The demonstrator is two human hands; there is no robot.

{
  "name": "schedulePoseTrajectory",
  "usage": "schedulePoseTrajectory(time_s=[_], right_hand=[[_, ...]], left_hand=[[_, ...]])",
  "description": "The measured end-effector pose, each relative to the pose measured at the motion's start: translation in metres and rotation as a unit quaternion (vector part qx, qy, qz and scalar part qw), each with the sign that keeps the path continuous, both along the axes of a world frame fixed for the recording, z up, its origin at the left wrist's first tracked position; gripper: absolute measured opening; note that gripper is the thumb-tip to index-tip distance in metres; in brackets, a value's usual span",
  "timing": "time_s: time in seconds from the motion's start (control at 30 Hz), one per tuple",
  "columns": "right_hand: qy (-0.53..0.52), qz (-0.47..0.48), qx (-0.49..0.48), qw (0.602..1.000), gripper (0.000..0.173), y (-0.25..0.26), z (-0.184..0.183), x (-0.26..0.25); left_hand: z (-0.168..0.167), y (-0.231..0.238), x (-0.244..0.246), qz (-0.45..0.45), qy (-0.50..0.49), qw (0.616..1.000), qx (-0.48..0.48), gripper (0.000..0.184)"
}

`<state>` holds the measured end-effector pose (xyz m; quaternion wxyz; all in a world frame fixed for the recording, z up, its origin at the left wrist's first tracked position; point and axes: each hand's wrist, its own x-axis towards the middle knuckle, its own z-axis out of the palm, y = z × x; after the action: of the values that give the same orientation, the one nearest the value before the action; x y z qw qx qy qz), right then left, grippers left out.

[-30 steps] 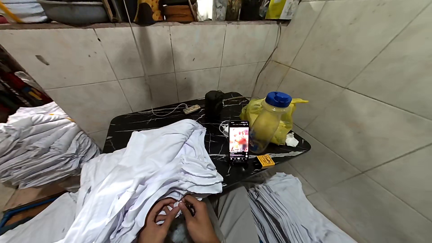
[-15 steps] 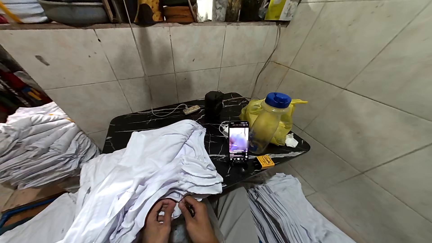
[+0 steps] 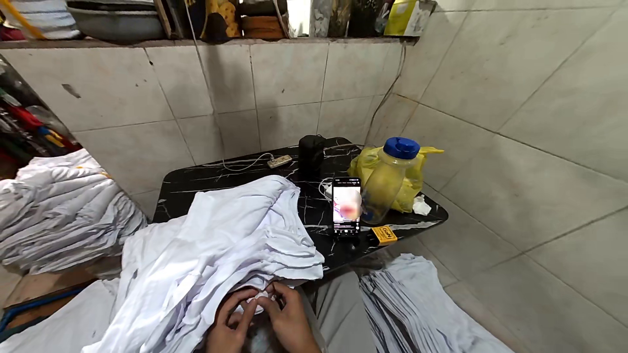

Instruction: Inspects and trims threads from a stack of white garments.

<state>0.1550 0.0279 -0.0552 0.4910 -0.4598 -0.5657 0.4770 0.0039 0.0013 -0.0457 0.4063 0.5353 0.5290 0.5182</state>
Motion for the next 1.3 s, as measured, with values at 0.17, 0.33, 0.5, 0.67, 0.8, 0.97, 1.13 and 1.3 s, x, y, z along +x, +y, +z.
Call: schedulePoseTrajectory(time_s=[0.17,0.33,0.5,0.67,0.8,0.97,1.13,1.3], right_hand=[[-0.001,-0.004,0.02,1.0,0.016,0.004,-0.005,-0.003],[-0.012,-0.008,0.035,0.999,0.017,0.002,-0.006,-0.005],[0.01,-0.02,0.054,0.998,0.014,0.003,-0.01,-0.008],[0.008,-0.038,0.062,0.997,0.014,0.003,-0.01,-0.011],[-0.003,-0.036,0.05,0.998,0.017,0.003,-0.008,-0.011],[-0.005,-0.027,0.012,1.0,0.031,0.0,-0.001,-0.009],[-0.004,-0.019,0.015,1.0,0.029,0.0,0.001,-0.005],[0.035,-0.042,-0.026,0.998,0.021,-0.003,0.008,-0.002]], left_hand=[[-0.003,0.001,0.001,0.017,-0.013,1.0,0.019,0.022],[-0.003,0.003,0.009,0.071,-0.015,0.997,0.023,0.016],[-0.006,0.01,0.013,0.071,0.023,0.997,0.032,0.012],[-0.005,0.009,0.011,0.065,0.042,0.997,0.026,0.018],[-0.005,0.008,0.006,0.058,0.032,0.998,0.008,0.022],[-0.002,0.008,0.01,0.078,0.051,0.995,0.031,0.014],[0.001,0.008,0.014,0.055,0.096,0.992,0.065,0.014],[0.003,0.003,0.009,0.033,0.047,0.997,0.047,0.015]])
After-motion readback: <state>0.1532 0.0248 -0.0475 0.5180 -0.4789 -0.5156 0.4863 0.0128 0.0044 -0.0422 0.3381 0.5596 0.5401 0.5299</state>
